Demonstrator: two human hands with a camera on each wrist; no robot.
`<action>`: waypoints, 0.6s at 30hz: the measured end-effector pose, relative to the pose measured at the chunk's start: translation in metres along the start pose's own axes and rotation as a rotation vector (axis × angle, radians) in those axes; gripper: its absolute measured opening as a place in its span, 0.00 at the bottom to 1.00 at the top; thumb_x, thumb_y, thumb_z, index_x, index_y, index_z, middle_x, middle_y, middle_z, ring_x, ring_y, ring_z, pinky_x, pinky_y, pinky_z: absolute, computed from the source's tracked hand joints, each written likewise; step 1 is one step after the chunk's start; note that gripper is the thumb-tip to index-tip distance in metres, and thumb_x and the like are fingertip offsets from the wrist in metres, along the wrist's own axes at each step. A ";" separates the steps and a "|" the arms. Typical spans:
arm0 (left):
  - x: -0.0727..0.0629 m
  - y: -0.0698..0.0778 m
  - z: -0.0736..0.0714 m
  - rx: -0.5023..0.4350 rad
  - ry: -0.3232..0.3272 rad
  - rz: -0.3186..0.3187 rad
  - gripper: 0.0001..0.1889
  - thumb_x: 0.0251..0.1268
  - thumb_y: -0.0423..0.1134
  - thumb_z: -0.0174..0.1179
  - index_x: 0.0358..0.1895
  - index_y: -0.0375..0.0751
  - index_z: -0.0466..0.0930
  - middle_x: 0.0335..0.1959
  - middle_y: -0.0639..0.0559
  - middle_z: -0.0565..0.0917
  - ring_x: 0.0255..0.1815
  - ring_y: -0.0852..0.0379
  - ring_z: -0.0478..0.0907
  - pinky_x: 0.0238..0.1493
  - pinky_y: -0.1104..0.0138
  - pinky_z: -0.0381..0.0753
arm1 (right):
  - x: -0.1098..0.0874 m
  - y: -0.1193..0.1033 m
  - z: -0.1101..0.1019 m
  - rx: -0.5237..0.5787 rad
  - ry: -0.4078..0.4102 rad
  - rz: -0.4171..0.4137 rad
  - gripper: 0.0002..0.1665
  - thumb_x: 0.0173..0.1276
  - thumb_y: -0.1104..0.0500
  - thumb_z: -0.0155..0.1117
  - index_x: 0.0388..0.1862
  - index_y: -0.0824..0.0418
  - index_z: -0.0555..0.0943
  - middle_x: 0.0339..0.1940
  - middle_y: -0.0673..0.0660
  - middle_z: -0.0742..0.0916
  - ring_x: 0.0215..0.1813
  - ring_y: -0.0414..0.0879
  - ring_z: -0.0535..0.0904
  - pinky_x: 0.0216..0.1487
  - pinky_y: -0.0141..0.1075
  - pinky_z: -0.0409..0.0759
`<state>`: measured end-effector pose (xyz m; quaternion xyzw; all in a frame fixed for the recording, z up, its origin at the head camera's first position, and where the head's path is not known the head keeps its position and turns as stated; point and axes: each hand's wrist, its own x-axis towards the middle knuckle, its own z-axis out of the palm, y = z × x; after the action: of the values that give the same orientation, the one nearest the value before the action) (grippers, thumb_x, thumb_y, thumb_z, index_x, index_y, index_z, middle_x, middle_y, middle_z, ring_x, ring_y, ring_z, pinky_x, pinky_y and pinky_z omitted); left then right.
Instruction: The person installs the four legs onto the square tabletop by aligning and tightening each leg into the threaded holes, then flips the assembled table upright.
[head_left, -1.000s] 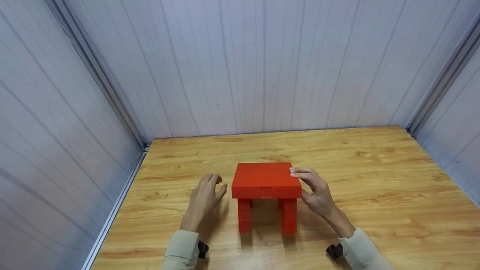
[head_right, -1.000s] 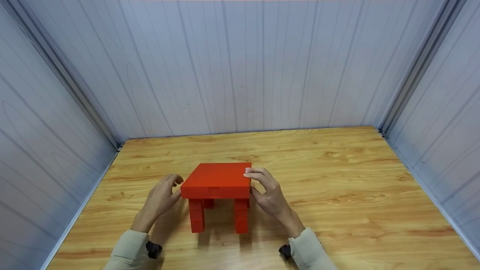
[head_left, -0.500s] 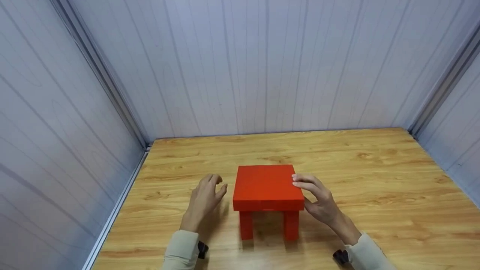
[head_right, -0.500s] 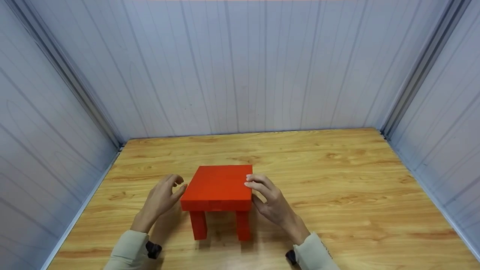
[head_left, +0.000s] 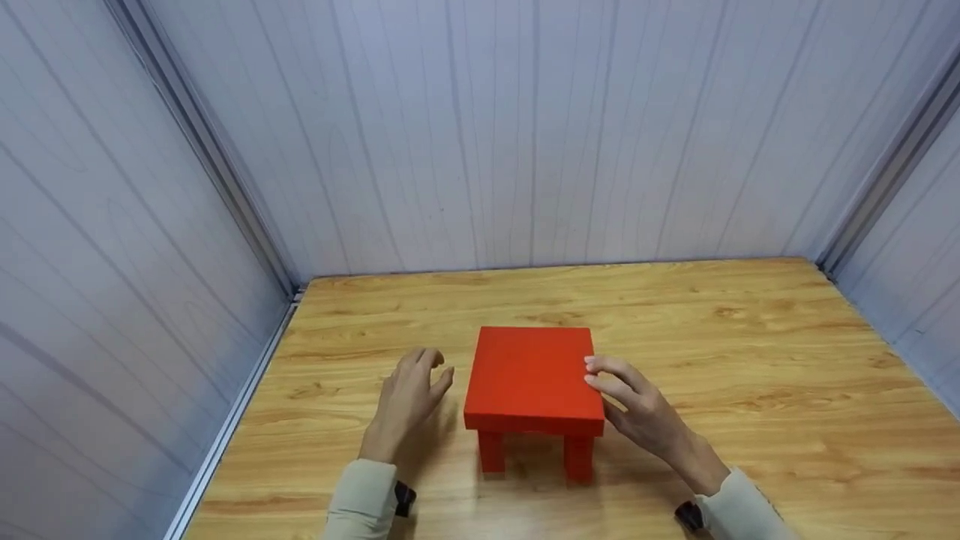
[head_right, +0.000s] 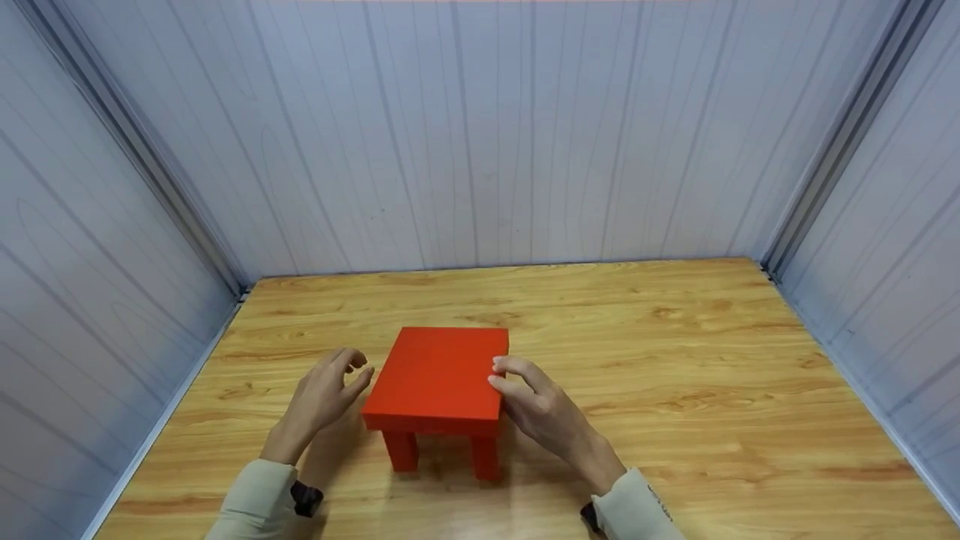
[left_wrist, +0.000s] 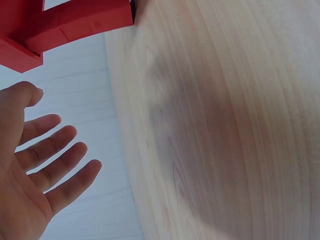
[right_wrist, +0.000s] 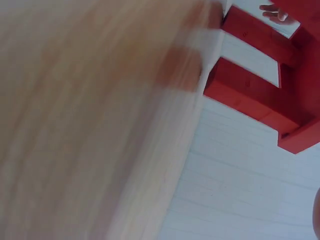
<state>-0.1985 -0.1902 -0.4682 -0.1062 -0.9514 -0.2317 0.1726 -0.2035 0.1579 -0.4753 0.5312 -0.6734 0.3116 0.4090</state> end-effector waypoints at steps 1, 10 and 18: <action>0.000 0.000 0.000 0.001 0.001 0.003 0.11 0.65 0.44 0.60 0.40 0.39 0.78 0.38 0.48 0.80 0.40 0.50 0.78 0.36 0.57 0.81 | -0.001 0.000 0.000 -0.015 -0.009 0.002 0.13 0.71 0.62 0.57 0.50 0.68 0.77 0.49 0.70 0.80 0.53 0.58 0.79 0.62 0.33 0.75; 0.000 0.001 0.001 0.008 0.003 0.006 0.12 0.66 0.46 0.59 0.40 0.39 0.78 0.39 0.48 0.81 0.41 0.50 0.79 0.37 0.57 0.81 | -0.004 0.002 -0.005 -0.024 -0.090 0.076 0.14 0.73 0.58 0.54 0.50 0.67 0.77 0.53 0.68 0.79 0.57 0.57 0.77 0.65 0.31 0.71; 0.002 0.003 0.000 0.009 -0.022 -0.010 0.13 0.67 0.48 0.58 0.42 0.41 0.78 0.40 0.48 0.80 0.42 0.51 0.78 0.36 0.57 0.81 | -0.004 0.003 -0.007 -0.071 -0.182 0.094 0.15 0.74 0.58 0.50 0.48 0.69 0.74 0.54 0.64 0.78 0.60 0.55 0.75 0.69 0.30 0.66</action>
<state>-0.1995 -0.1871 -0.4659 -0.1031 -0.9548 -0.2270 0.1617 -0.2047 0.1669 -0.4754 0.5100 -0.7427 0.2568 0.3497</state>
